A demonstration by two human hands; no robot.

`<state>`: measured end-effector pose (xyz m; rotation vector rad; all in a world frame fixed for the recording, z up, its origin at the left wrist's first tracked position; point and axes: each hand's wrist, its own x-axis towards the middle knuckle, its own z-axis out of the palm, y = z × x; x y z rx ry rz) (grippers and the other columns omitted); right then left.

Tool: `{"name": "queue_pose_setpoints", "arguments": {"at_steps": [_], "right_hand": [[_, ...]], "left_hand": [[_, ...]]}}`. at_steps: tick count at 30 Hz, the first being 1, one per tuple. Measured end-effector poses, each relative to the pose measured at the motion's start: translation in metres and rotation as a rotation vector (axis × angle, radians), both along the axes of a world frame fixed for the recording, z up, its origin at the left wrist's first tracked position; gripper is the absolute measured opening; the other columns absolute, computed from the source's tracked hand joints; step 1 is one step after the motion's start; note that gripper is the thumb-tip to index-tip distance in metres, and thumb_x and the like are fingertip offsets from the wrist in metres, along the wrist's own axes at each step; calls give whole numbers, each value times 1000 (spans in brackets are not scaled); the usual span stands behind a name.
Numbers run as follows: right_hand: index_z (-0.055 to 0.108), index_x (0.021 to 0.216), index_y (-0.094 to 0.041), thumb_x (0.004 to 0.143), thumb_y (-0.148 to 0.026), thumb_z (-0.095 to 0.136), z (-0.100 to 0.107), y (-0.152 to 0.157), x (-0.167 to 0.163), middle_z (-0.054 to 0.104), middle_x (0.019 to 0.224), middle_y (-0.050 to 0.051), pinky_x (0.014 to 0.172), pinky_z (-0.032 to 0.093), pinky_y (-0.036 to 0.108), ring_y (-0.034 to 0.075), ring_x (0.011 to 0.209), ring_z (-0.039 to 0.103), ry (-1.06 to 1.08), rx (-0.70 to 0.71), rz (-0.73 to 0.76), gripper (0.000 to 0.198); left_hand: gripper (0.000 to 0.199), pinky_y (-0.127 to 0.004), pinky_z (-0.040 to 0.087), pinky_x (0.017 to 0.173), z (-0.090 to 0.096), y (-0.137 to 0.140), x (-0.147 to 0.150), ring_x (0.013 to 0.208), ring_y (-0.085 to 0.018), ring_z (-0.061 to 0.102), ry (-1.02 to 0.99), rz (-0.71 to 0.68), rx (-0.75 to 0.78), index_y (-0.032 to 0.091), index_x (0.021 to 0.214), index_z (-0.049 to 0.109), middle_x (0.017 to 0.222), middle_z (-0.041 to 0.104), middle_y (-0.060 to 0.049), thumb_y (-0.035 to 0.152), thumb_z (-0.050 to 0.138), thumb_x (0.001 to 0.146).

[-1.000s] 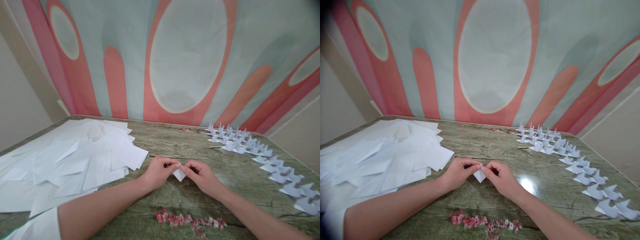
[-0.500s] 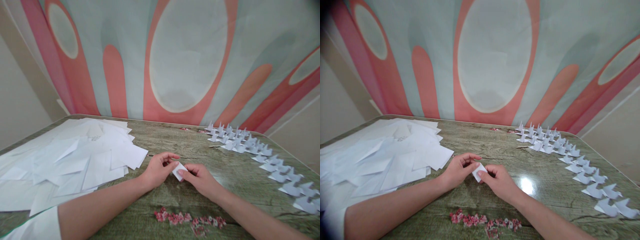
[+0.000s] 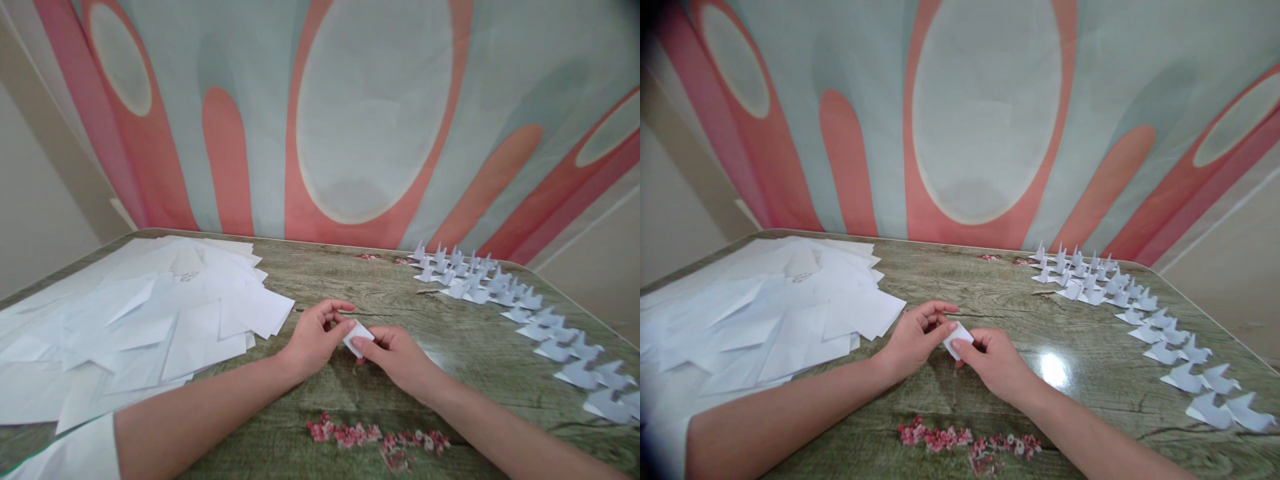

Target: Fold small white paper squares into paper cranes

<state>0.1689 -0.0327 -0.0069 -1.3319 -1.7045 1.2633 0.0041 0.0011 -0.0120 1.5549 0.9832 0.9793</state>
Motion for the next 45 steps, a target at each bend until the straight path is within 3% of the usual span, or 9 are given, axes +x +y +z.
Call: {"name": "queue_pose_setpoints", "arguments": {"at_steps": [9, 20, 27, 32, 35, 45], "right_hand": [[60, 65, -15, 82, -46, 51, 2, 1, 1, 52, 55, -2, 49, 26, 22, 9, 51, 38, -16, -25, 38, 37], [64, 66, -15, 82, -38, 53, 1, -3, 3, 62, 61, 1, 52, 33, 23, 11, 54, 47, -92, 32, 33, 30], [62, 63, -16, 79, -36, 58, 1, -6, -2, 59, 64, 0, 61, 36, 25, 14, 64, 50, -220, 197, -28, 25], [60, 78, -17, 82, -43, 53, 6, -5, 0, 54, 67, -1, 58, 35, 24, 12, 63, 46, -28, 136, -29, 27], [59, 74, -17, 85, -45, 47, 8, -4, 2, 52, 66, -1, 57, 34, 23, 12, 62, 43, 58, 130, -53, 32], [60, 73, -17, 84, -42, 51, -1, -1, 6, 50, 64, -2, 56, 32, 23, 11, 60, 41, 58, 142, -102, 29]], "left_hand": [[30, -21, 38, 56, 1, -4, 2, 58, -10, 51, -27, 29, 20, 15, 106, 54, 66, 57, 2, 26, 58, 79], [29, -22, 41, 62, 1, 0, -1, 67, -12, 54, -26, 33, 38, 16, 108, 53, 74, 59, 0, 29, 56, 83], [22, -21, 40, 63, 7, -1, -3, 66, -11, 51, 5, -108, 7, 12, 78, 63, 71, 60, -1, 33, 56, 82], [22, -22, 40, 65, 10, 0, -5, 68, -12, 52, 3, -99, 42, 12, 78, 65, 72, 61, -2, 31, 56, 82], [21, -23, 40, 67, 10, 0, -5, 71, -13, 54, 39, -92, 86, 13, 78, 68, 74, 62, -2, 31, 57, 82], [21, -22, 41, 69, 11, 0, -6, 73, -14, 56, 80, -109, 94, 13, 79, 70, 76, 65, -3, 30, 57, 82]]}}
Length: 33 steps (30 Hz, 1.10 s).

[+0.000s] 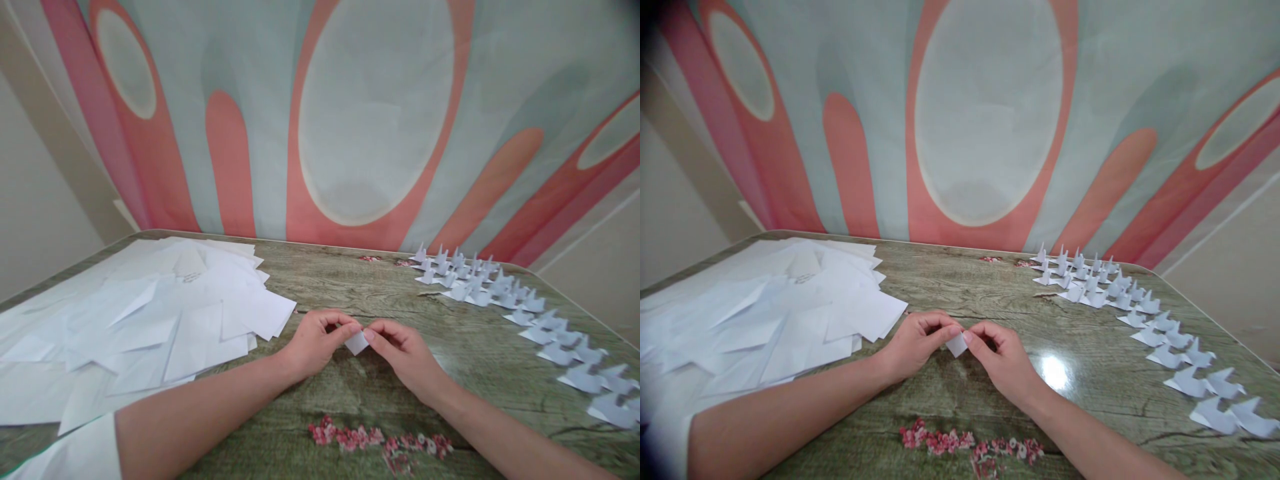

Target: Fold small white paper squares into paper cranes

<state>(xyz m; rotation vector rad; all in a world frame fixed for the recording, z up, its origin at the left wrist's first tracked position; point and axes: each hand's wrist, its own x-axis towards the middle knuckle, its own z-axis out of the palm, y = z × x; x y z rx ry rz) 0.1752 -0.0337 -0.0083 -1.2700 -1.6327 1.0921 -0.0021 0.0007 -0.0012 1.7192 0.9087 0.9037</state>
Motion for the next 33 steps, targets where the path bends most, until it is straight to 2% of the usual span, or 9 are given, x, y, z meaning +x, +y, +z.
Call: {"name": "queue_pose_setpoints", "arguments": {"at_steps": [8, 14, 16, 27, 33], "right_hand": [[60, 74, -18, 86, -40, 48, 1, -1, 0, 52, 63, -2, 56, 35, 24, 12, 59, 44, -136, 35, 5, 28], [55, 74, -19, 88, -31, 46, 1, -2, -3, 56, 72, 1, 71, 36, 30, 17, 73, 50, -387, 299, -64, 20], [55, 74, -20, 88, -29, 46, 0, -1, -3, 57, 73, 0, 73, 35, 31, 17, 74, 50, -431, 342, -64, 19], [56, 73, -20, 90, -30, 44, -2, 2, 0, 57, 69, 0, 72, 36, 30, 16, 71, 51, -414, 313, 31, 23], [52, 72, -20, 90, -28, 43, -2, 2, 0, 56, 68, 0, 72, 36, 32, 16, 70, 51, -462, 334, 39, 22]], "left_hand": [[19, -21, 41, 64, 2, -3, 1, 67, -13, 56, 79, 32, 9, 13, 75, 68, 71, 65, -1, 27, 56, 81], [18, -21, 40, 63, 0, -5, 5, 68, -13, 56, 158, 89, 53, 15, 75, 67, 72, 66, 0, 25, 54, 81], [18, -21, 40, 62, -1, -5, 5, 68, -13, 56, 169, 96, 74, 15, 76, 66, 73, 66, 0, 26, 52, 82], [19, -22, 40, 61, -4, -4, 5, 68, -13, 53, 202, 104, 125, 15, 76, 63, 72, 62, -1, 26, 49, 83], [19, -21, 42, 62, -2, -3, 4, 68, -13, 57, 139, 74, 29, 14, 77, 66, 73, 66, -1, 27, 52, 82]]}}
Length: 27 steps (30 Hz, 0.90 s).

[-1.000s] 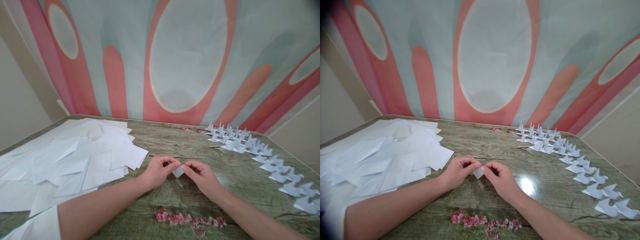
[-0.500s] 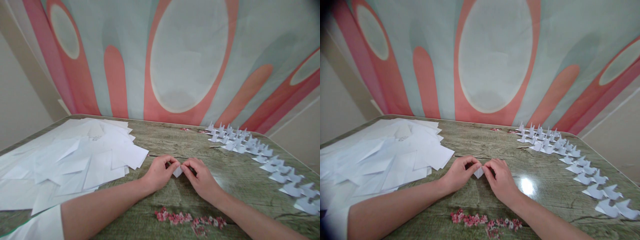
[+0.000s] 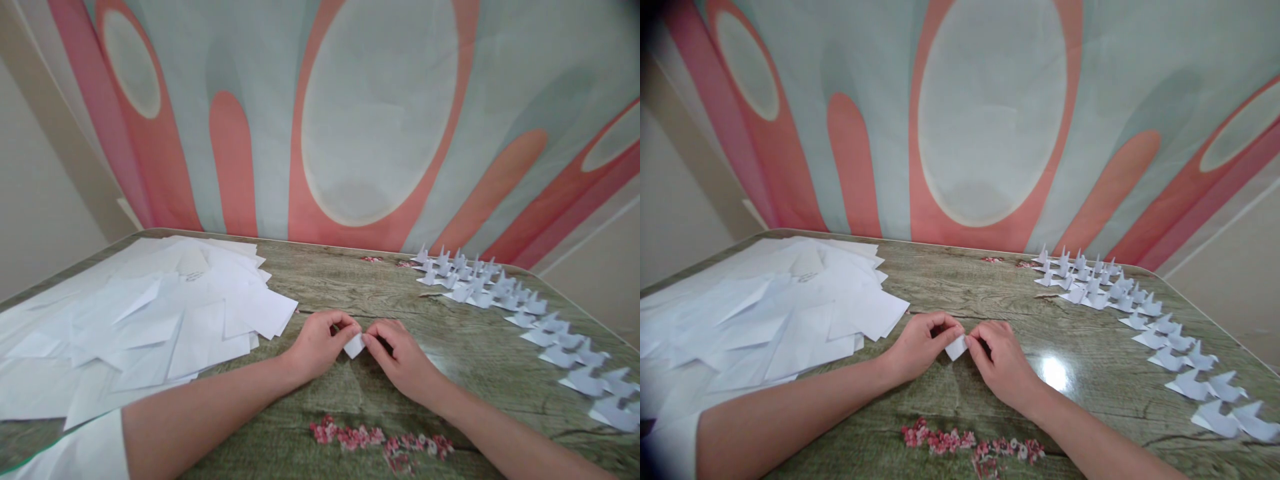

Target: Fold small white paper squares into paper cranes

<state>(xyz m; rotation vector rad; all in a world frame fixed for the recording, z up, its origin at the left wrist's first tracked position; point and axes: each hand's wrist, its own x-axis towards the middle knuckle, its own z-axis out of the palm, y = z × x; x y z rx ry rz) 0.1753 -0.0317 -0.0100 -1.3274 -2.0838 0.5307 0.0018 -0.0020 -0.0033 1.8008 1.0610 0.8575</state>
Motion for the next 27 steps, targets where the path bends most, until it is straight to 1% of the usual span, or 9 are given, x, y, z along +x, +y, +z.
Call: {"name": "queue_pose_setpoints", "arguments": {"at_steps": [5, 7, 10, 13, 18, 20, 22, 23, 27], "right_hand": [[56, 72, -20, 89, -33, 45, -2, 3, 1, 58, 68, 0, 73, 37, 31, 16, 71, 52, 69, -49, 13, 24], [57, 71, -19, 87, -34, 47, -1, 3, 1, 57, 67, -1, 72, 38, 30, 15, 70, 52, 98, -80, 4, 24], [59, 70, -18, 86, -35, 48, 2, 4, 2, 56, 63, -1, 64, 38, 27, 14, 64, 50, 163, -153, -40, 25], [60, 70, -17, 85, -38, 49, 1, 6, 4, 54, 60, -2, 56, 37, 24, 13, 59, 47, 243, -211, -85, 28], [62, 72, -17, 84, -40, 49, -2, 7, 7, 56, 63, -1, 55, 38, 24, 13, 60, 48, 310, -257, -85, 29], [62, 86, -18, 86, -37, 47, -1, 7, 8, 61, 74, 1, 61, 43, 25, 15, 68, 53, 371, -228, -66, 24], [58, 101, -21, 88, -31, 45, 3, 7, 10, 62, 86, 3, 71, 45, 28, 16, 79, 56, 402, -153, -16, 21], [57, 104, -22, 88, -28, 45, 4, 8, 12, 62, 90, 4, 75, 45, 29, 17, 83, 57, 385, -106, 27, 21], [63, 100, -23, 84, -20, 49, 7, 11, 18, 62, 92, 6, 78, 45, 33, 19, 87, 57, 205, 73, 203, 21]], "left_hand": [[19, -22, 43, 63, 0, 1, -1, 69, -14, 59, -25, -13, -41, 14, 78, 69, 75, 69, -2, 27, 55, 81], [19, -23, 44, 67, -1, 1, -1, 74, -15, 60, -56, -21, -58, 14, 82, 70, 80, 70, -3, 27, 56, 81], [23, -24, 45, 69, -1, 2, -1, 76, -15, 61, -101, -6, -83, 15, 97, 68, 85, 70, -3, 27, 56, 81], [32, -23, 45, 67, -2, 2, 0, 71, -14, 60, -135, -26, -103, 14, 111, 61, 80, 68, -3, 25, 55, 82], [29, -23, 44, 66, -5, 3, 0, 71, -13, 59, -177, -45, -121, 13, 109, 59, 78, 66, -3, 25, 52, 84], [28, -23, 44, 65, -6, 3, 0, 71, -13, 58, -186, -35, -126, 14, 109, 58, 78, 65, -3, 24, 52, 83], [27, -22, 43, 63, -7, 4, 0, 71, -13, 58, -186, -26, -124, 14, 108, 57, 78, 65, -3, 24, 52, 83], [26, -22, 43, 62, -7, 4, 0, 70, -13, 57, -185, -22, -119, 14, 107, 57, 78, 64, -3, 24, 52, 83], [25, -21, 41, 59, -6, 3, 1, 66, -12, 55, -160, -15, -101, 14, 105, 57, 74, 63, -2, 24, 51, 83]]}}
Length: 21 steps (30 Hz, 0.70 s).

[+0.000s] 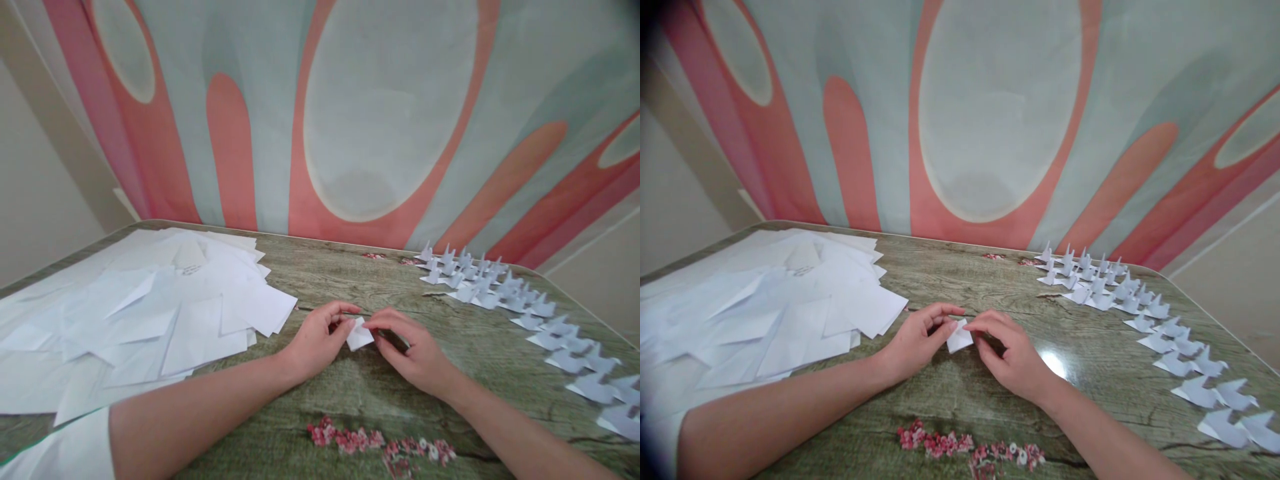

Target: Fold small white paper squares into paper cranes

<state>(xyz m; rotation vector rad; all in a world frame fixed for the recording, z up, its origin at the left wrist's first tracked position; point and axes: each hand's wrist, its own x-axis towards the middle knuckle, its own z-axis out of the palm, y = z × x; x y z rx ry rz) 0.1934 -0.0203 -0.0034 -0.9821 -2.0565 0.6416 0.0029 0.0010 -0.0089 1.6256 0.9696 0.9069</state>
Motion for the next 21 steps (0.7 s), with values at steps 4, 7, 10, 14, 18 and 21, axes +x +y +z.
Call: {"name": "queue_pose_setpoints", "arguments": {"at_steps": [4, 7, 10, 14, 18, 21], "right_hand": [[66, 99, -27, 84, -20, 53, -5, 3, 4, 62, 87, 5, 73, 45, 33, 17, 82, 58, -104, 178, 1, 22], [67, 98, -29, 83, -17, 54, -9, 5, 6, 63, 82, 3, 70, 43, 32, 16, 77, 57, -177, 304, -36, 23], [68, 96, -27, 83, -17, 55, -12, 7, 9, 64, 80, 3, 67, 41, 32, 16, 73, 57, -238, 355, -70, 21], [69, 93, -25, 84, -18, 53, -13, 11, 11, 63, 77, 4, 65, 38, 31, 15, 71, 56, -309, 366, -74, 19], [68, 94, -25, 84, -17, 52, -14, 11, 10, 63, 77, 4, 68, 36, 32, 16, 72, 55, -368, 380, -36, 20], [68, 92, -24, 85, -16, 51, -13, 9, 8, 62, 77, 4, 70, 35, 32, 16, 72, 54, -398, 370, -9, 20]], "left_hand": [[24, -22, 41, 59, 1, -2, 0, 64, -12, 54, 63, -9, 18, 14, 105, 58, 73, 62, -1, 23, 49, 84], [21, -24, 44, 67, 3, -2, -1, 76, -14, 57, 120, 1, 88, 15, 102, 59, 86, 63, -3, 22, 48, 85], [18, -26, 44, 78, 6, -3, -3, 93, -16, 55, 184, 21, 239, 17, 97, 61, 100, 61, -6, 21, 49, 85], [21, -31, 42, 83, 11, -6, -8, 93, -19, 55, 408, -60, 451, 18, 96, 61, 97, 61, -5, 27, 61, 77], [15, -34, 40, 82, 13, -7, -14, 89, -20, 56, 704, -143, 672, 18, 95, 61, 91, 64, -5, 25, 56, 82], [16, -33, 39, 78, 12, -6, -15, 85, -19, 56, 816, -182, 774, 18, 87, 63, 84, 64, -4, 23, 48, 87]]}}
